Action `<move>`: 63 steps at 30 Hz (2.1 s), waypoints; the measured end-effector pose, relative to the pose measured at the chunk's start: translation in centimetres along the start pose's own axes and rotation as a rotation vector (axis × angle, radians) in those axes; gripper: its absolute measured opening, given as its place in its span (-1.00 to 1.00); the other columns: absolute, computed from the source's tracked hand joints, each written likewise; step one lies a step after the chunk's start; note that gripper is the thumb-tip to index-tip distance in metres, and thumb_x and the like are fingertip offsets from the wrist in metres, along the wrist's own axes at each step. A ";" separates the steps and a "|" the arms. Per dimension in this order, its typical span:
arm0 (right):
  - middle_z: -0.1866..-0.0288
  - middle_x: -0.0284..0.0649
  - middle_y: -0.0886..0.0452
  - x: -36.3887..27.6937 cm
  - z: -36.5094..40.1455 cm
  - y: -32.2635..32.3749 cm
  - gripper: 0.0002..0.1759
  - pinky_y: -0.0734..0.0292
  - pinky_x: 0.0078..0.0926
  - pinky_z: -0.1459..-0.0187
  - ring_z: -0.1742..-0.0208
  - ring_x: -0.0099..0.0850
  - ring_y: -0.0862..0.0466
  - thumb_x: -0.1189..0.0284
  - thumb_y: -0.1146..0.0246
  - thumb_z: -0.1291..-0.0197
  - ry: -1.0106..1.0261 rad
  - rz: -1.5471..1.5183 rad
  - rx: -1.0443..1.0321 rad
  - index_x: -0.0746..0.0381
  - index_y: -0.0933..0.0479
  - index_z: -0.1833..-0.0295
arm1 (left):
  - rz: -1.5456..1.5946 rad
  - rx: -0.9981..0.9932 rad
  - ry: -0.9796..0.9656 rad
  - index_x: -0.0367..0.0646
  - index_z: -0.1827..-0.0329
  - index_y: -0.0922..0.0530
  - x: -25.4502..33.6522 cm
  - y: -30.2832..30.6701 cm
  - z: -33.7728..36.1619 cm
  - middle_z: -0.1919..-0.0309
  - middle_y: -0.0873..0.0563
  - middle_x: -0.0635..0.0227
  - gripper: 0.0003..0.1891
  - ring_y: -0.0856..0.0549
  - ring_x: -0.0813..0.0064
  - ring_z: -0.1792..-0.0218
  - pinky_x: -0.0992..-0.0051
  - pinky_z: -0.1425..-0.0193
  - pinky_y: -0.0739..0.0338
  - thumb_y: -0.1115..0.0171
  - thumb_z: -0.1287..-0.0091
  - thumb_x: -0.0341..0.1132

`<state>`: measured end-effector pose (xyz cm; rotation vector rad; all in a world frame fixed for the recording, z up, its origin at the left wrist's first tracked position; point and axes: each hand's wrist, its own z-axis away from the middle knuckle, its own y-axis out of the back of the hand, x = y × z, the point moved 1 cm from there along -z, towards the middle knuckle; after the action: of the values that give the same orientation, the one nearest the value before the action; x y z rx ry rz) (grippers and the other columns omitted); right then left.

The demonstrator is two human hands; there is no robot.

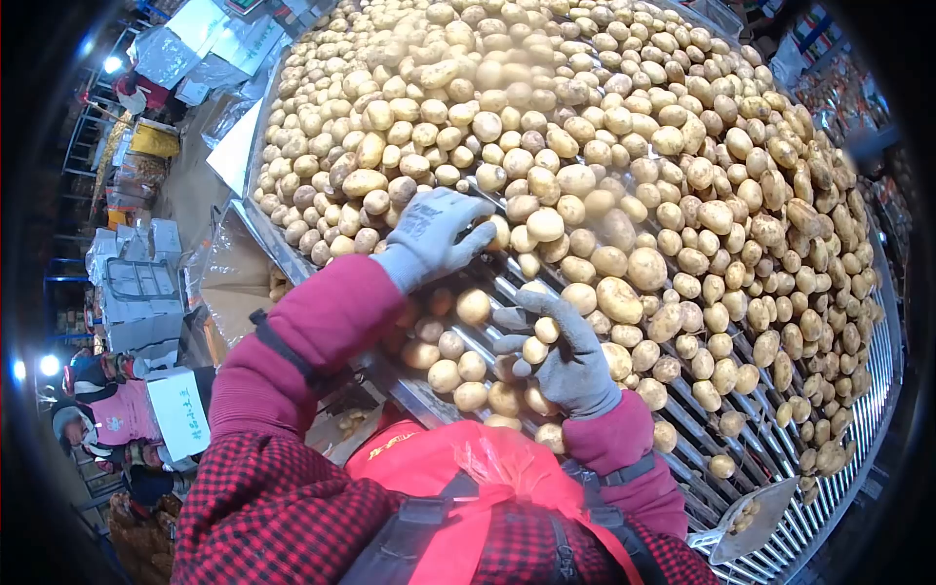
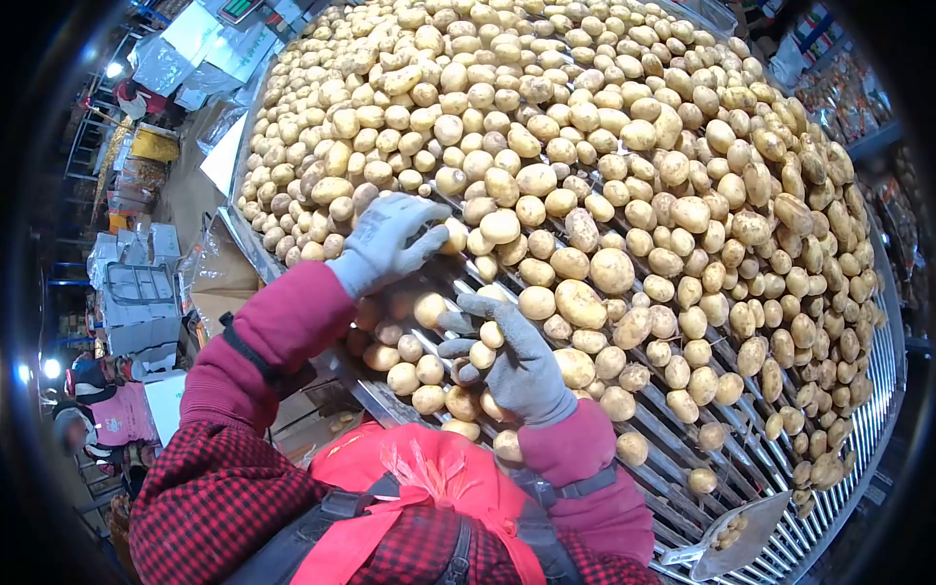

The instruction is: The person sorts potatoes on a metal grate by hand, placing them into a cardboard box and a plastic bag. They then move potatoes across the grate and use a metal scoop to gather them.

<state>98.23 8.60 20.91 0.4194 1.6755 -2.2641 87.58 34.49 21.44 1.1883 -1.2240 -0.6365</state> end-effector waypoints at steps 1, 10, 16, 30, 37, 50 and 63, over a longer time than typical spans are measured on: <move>-0.42 0.14 -0.58 -0.1 0.0 0.0 -0.50 -0.70 -0.40 -0.01 -0.20 -0.16 -0.76 0.31 -0.04 -0.65 0.001 0.000 0.004 0.26 -0.36 -0.56 | 0.003 -0.002 -0.001 -0.04 -0.25 -0.68 -0.1 -0.2 -0.3 -0.05 -0.77 0.17 -0.62 -0.75 0.06 -0.05 0.12 -0.17 -0.58 -0.30 -0.49 -0.07; -0.44 0.08 -0.57 0.7 0.0 -1.7 -0.46 -0.70 -0.27 -0.10 -0.21 -0.10 -0.74 0.26 -0.13 -0.58 0.272 0.568 -0.082 0.30 -0.38 -0.53 | -0.090 0.006 0.299 0.08 -0.36 -0.49 -1.1 -1.8 -5.9 0.00 -0.78 0.10 -0.50 -0.79 -0.02 -0.02 -0.02 -0.07 -0.64 -0.34 -0.43 0.00; -0.20 -0.02 -0.72 0.0 -0.5 -0.6 -0.47 -0.64 -0.30 0.22 -0.02 -0.15 -0.75 -0.01 -0.18 -0.54 -0.035 0.110 0.251 0.16 -0.60 -0.33 | 0.345 0.275 0.256 0.08 -0.40 -0.62 0.9 3.0 3.1 -0.08 -0.76 0.10 -0.38 -0.75 0.04 -0.14 0.14 -0.24 -0.63 -0.51 -0.28 0.01; -0.64 -0.11 -0.42 0.0 -1.3 4.3 -0.41 -0.70 -0.41 0.17 -0.33 -0.19 -0.65 0.12 0.01 -0.69 0.386 1.029 -0.004 0.13 -0.29 -0.66 | 0.449 1.113 1.387 -0.21 -0.18 -0.69 10.2 -1.2 56.2 0.09 -0.73 0.45 -0.60 -0.66 0.62 0.09 0.51 -0.08 -0.64 -0.58 -0.37 -0.25; -0.63 -0.13 -0.43 -0.1 -2.0 5.2 -0.45 -0.73 -0.41 -0.01 -0.32 -0.24 -0.65 0.32 0.04 -0.70 0.605 1.335 -0.191 0.14 -0.25 -0.69 | 0.488 1.075 1.622 -0.20 -0.37 -0.60 17.2 -12.9 61.5 -0.06 -0.71 0.40 -0.51 -0.66 0.58 -0.03 0.46 -0.18 -0.62 -0.49 -0.39 -0.41; -0.53 -0.03 -0.49 -0.1 0.8 3.9 -0.23 -0.57 -0.15 -0.46 -0.48 -0.18 -0.58 0.87 -0.14 -0.25 0.413 0.965 -0.004 0.28 -0.30 -0.59 | 0.198 0.884 1.482 -0.11 -0.58 -0.45 10.3 -12.2 57.5 -0.45 -0.59 0.07 -0.36 -0.59 0.11 -0.43 0.21 -0.57 -0.42 -0.37 -0.41 -0.37; -0.15 -0.16 -0.75 1.1 9.1 0.4 -0.54 -0.72 -0.42 0.19 -0.06 -0.28 -0.77 0.03 -0.08 -0.65 0.157 0.379 0.313 0.22 -0.60 -0.16 | 0.028 0.453 0.014 -0.11 -0.30 -0.65 8.1 2.5 20.8 -0.18 -0.73 0.10 -0.57 -0.67 0.03 -0.19 0.06 -0.34 -0.47 -0.39 -0.38 -0.25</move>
<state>96.86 -0.30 22.63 0.9221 1.1751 -2.2441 69.87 20.99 24.74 1.5422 -1.4141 -0.3345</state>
